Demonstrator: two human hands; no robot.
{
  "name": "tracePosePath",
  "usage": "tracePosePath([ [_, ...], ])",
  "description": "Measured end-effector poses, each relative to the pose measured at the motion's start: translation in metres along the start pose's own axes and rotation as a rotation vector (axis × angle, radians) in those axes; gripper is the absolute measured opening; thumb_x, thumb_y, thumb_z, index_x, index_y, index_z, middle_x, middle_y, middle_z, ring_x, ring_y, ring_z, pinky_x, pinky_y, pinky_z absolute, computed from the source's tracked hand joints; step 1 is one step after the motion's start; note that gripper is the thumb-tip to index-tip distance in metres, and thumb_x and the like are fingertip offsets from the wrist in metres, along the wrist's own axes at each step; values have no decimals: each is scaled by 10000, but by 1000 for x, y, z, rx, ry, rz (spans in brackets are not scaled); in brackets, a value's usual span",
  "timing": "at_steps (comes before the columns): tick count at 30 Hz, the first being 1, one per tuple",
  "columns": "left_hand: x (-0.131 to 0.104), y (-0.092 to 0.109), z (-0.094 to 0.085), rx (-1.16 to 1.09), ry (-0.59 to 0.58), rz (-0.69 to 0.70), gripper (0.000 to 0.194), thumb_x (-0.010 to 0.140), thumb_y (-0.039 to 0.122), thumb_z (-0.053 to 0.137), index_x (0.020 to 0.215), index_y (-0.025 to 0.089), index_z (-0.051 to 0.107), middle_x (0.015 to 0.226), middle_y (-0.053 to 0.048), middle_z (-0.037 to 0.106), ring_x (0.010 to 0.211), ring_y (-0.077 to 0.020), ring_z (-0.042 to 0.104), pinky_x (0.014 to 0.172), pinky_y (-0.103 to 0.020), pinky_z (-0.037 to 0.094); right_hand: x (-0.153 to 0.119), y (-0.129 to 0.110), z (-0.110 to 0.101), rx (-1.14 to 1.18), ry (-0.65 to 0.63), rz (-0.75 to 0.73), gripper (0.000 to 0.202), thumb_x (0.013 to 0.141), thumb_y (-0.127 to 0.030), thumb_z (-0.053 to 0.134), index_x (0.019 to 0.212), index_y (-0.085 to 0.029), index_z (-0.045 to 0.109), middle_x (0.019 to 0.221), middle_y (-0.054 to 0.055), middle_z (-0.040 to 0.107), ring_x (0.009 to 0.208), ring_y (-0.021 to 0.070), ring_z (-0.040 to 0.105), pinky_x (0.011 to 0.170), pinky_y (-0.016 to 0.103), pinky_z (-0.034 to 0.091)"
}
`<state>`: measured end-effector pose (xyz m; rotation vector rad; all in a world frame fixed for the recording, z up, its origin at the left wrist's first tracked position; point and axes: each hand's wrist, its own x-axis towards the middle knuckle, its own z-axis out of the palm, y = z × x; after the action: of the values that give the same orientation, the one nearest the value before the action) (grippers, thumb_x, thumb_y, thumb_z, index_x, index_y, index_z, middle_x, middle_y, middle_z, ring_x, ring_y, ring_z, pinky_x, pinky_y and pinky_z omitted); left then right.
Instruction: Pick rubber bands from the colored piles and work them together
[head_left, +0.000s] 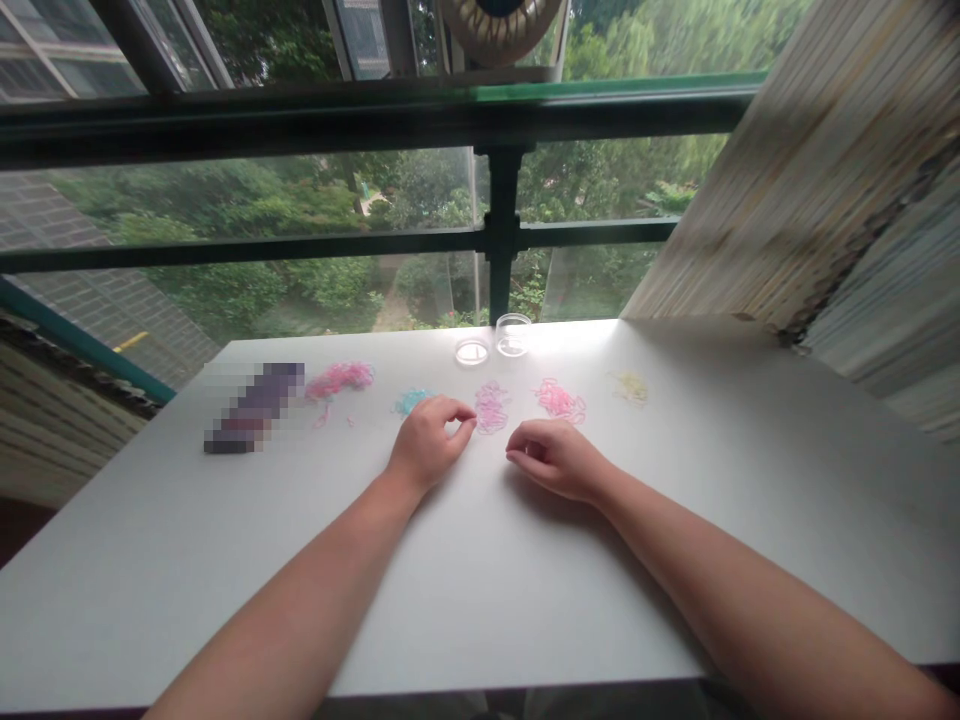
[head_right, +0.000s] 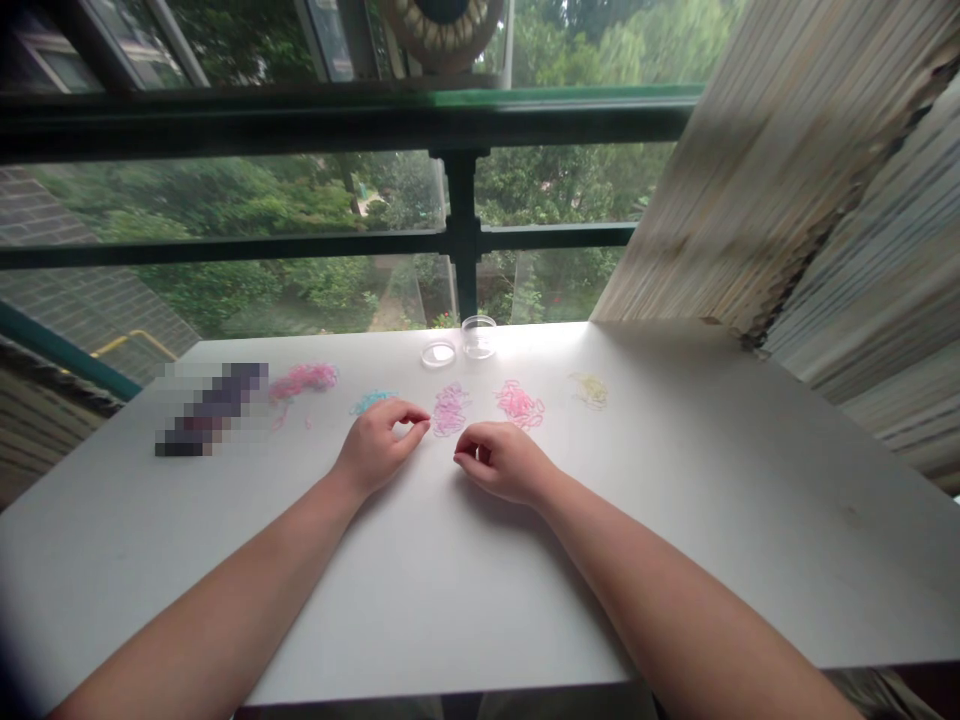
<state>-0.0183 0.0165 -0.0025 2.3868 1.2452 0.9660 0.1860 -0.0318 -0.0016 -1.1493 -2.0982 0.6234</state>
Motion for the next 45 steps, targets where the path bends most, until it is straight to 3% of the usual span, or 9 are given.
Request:
tracePosePath([
  [10,6,-2,15,156,-13,-4,130,780,220,554,813,201,679,825,-33,660,841,-202,567,815,-336,421,1,1,0,-9,-30,51,53,748,-147,564,738,-162,614,567,-25,546,490,72,440,501,187,353],
  [25,-2,-2,5,112,-83,5,258,748,146,522,949,205,672,890,-24,687,817,-181,585,817,-319,450,2,5,1,7,-26,53,56,746,-149,557,728,-160,609,586,-20,556,506,74,454,511,188,358],
  [30,-4,-12,-18,137,4,-89,249,733,186,531,944,199,664,876,-22,691,772,-164,603,788,-288,468,2,5,0,-12,-46,64,57,749,-162,556,708,-164,595,592,-19,555,523,79,458,514,190,351],
  [37,-16,-81,-94,345,282,-540,253,748,266,505,925,185,667,838,-57,695,733,-192,631,676,-286,478,0,7,-1,-6,-84,79,53,752,-189,555,707,-170,576,599,-18,561,543,91,475,531,203,363],
  [39,-28,-95,-109,377,274,-667,261,747,258,499,932,175,663,803,-65,694,732,-200,635,658,-286,476,0,7,-1,-8,-93,95,67,763,-209,548,713,-172,574,601,-15,560,542,97,476,525,207,360],
  [41,-37,-100,-114,379,200,-727,261,738,262,512,930,181,669,807,-60,697,726,-198,635,659,-284,476,0,8,-1,-8,-119,101,80,771,-225,540,720,-175,575,606,-12,565,547,103,484,524,211,363],
  [45,-41,-95,-101,337,65,-677,285,715,281,553,951,182,678,851,-47,703,731,-176,631,709,-268,482,0,7,-1,-28,-138,101,80,772,-226,534,724,-178,577,628,-6,579,567,111,495,541,218,374],
])
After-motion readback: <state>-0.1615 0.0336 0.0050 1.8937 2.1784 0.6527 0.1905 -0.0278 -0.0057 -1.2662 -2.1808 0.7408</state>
